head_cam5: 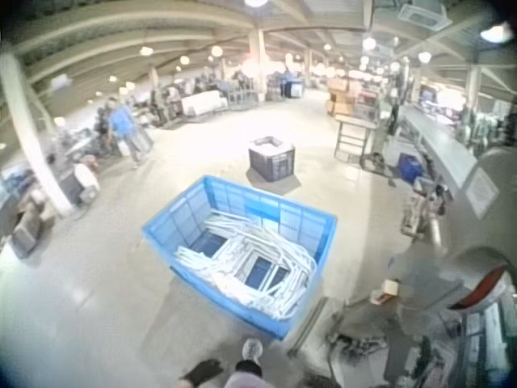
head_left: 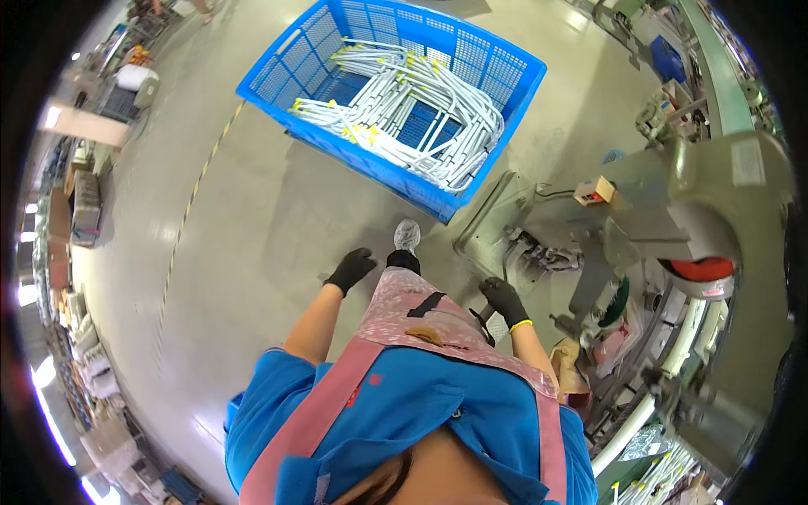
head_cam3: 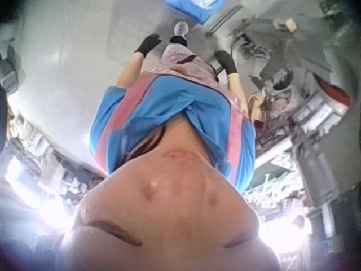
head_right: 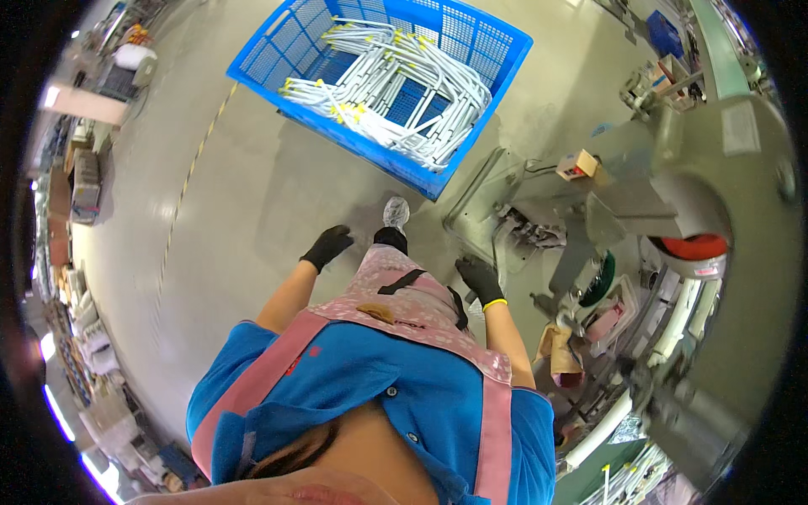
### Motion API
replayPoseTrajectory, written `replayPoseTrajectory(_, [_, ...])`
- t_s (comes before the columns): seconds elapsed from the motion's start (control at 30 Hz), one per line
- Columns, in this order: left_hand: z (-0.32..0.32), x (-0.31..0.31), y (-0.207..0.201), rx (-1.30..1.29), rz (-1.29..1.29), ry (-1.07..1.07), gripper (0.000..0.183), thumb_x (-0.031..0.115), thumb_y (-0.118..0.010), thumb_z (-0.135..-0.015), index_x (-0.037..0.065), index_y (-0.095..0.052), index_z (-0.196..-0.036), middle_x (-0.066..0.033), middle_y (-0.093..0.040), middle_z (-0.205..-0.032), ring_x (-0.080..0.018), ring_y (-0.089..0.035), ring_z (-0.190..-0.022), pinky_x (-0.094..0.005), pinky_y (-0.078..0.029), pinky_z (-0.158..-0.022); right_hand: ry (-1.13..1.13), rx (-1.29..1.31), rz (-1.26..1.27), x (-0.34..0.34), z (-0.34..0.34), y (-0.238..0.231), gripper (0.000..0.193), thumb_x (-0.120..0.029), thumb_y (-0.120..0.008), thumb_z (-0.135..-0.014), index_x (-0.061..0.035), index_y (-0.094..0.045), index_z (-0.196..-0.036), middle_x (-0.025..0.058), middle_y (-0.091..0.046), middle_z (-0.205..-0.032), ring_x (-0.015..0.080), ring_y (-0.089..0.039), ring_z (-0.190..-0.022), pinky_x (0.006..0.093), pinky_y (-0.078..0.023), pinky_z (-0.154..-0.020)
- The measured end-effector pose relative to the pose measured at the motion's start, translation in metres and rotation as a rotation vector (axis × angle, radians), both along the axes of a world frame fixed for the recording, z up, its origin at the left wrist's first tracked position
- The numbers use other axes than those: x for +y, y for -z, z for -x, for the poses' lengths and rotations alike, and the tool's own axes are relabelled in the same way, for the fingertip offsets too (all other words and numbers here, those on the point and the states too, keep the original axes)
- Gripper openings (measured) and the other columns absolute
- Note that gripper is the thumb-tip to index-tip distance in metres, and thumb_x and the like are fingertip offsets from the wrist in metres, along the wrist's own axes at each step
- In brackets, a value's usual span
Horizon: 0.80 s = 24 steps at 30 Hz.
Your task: The person picks white plastic hangers from a blue crate, attaches yellow plastic caps to the ends using a machine, and places the finished hangers back into the crate. The process is repeated multiple times.
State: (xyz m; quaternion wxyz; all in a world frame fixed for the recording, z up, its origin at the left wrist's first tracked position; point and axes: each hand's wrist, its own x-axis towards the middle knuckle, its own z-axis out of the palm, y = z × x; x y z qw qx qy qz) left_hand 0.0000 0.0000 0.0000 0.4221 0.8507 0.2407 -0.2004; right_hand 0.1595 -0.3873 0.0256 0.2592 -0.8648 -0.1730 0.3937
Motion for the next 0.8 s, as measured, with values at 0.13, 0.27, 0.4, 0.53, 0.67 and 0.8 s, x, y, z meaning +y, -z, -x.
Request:
replayPoseTrajectory(0.13, [-0.136, 0.019, 0.016, -0.087, -0.053, 0.228, 0.044, 0.027, -0.065, -0.080, -0.002, -0.058, -0.112, -0.0202, -0.061, -0.113, -0.0322, -0.059, -0.104, -0.0380, -0.047, -0.089, 0.221, -0.099, 0.064, 0.074, -0.066, -0.013, 0.051, -0.041, -0.054, -0.086, -0.0004, -0.054, -0.117, 0.0268, -0.063, -0.097, 0.0402, -0.061, -0.094, 0.0465, -0.047, -0.083])
replayPoseTrajectory(0.27, [-0.250, 0.040, 0.040, -0.306, 0.114, 0.119, 0.036, 0.026, -0.063, -0.078, 0.003, -0.059, -0.106, -0.0197, -0.065, -0.091, -0.0376, -0.062, -0.088, -0.0451, -0.049, -0.077, 0.233, -0.195, 0.179, 0.142, -0.143, 0.005, 0.054, -0.044, -0.051, -0.087, 0.0018, -0.047, -0.115, 0.0309, -0.062, -0.092, 0.0470, -0.060, -0.087, 0.0520, -0.047, -0.077])
replayPoseTrajectory(0.4, [-0.335, 0.060, 0.083, -0.129, 0.020, 0.257, 0.043, 0.027, -0.064, -0.079, 0.000, -0.056, -0.111, -0.0201, -0.065, -0.098, -0.0360, -0.062, -0.092, -0.0430, -0.049, -0.080, 0.339, -0.175, 0.314, 0.182, -0.198, 0.044, 0.062, -0.046, -0.051, -0.087, 0.0063, -0.041, -0.120, 0.0298, -0.063, -0.096, 0.0457, -0.061, -0.088, 0.0514, -0.049, -0.077])
replayPoseTrajectory(0.53, [-0.382, 0.066, 0.131, 0.076, -0.069, 0.294, 0.067, 0.033, -0.067, -0.076, 0.001, -0.043, -0.130, -0.0212, -0.056, -0.121, -0.0344, -0.053, -0.113, -0.0417, -0.042, -0.095, 0.403, -0.118, 0.538, 0.194, -0.226, 0.063, 0.067, -0.042, -0.050, -0.089, 0.0170, -0.032, -0.117, 0.0308, -0.062, -0.096, 0.0430, -0.063, -0.088, 0.0497, -0.050, -0.077])
replayPoseTrajectory(0.67, [-0.403, 0.058, 0.181, 0.182, -0.288, 0.373, 0.083, 0.038, -0.069, -0.073, -0.002, -0.032, -0.136, -0.0212, -0.050, -0.125, -0.0347, -0.049, -0.117, -0.0468, -0.035, -0.100, 0.519, -0.027, 0.465, 0.193, -0.226, 0.060, 0.063, -0.040, -0.054, -0.087, 0.0116, -0.034, -0.116, 0.0338, -0.060, -0.098, 0.0464, -0.060, -0.090, 0.0526, -0.047, -0.078])
replayPoseTrajectory(0.8, [-0.417, 0.041, 0.219, 0.405, -0.439, 0.466, 0.086, 0.044, -0.070, -0.071, -0.003, -0.033, -0.133, -0.0162, -0.054, -0.115, -0.0294, -0.053, -0.107, -0.0464, -0.035, -0.095, 0.438, 0.022, 0.576, 0.189, -0.224, 0.060, 0.062, -0.044, -0.052, -0.088, 0.0097, -0.033, -0.113, 0.0323, -0.061, -0.094, 0.0466, -0.061, -0.083, 0.0531, -0.048, -0.073])
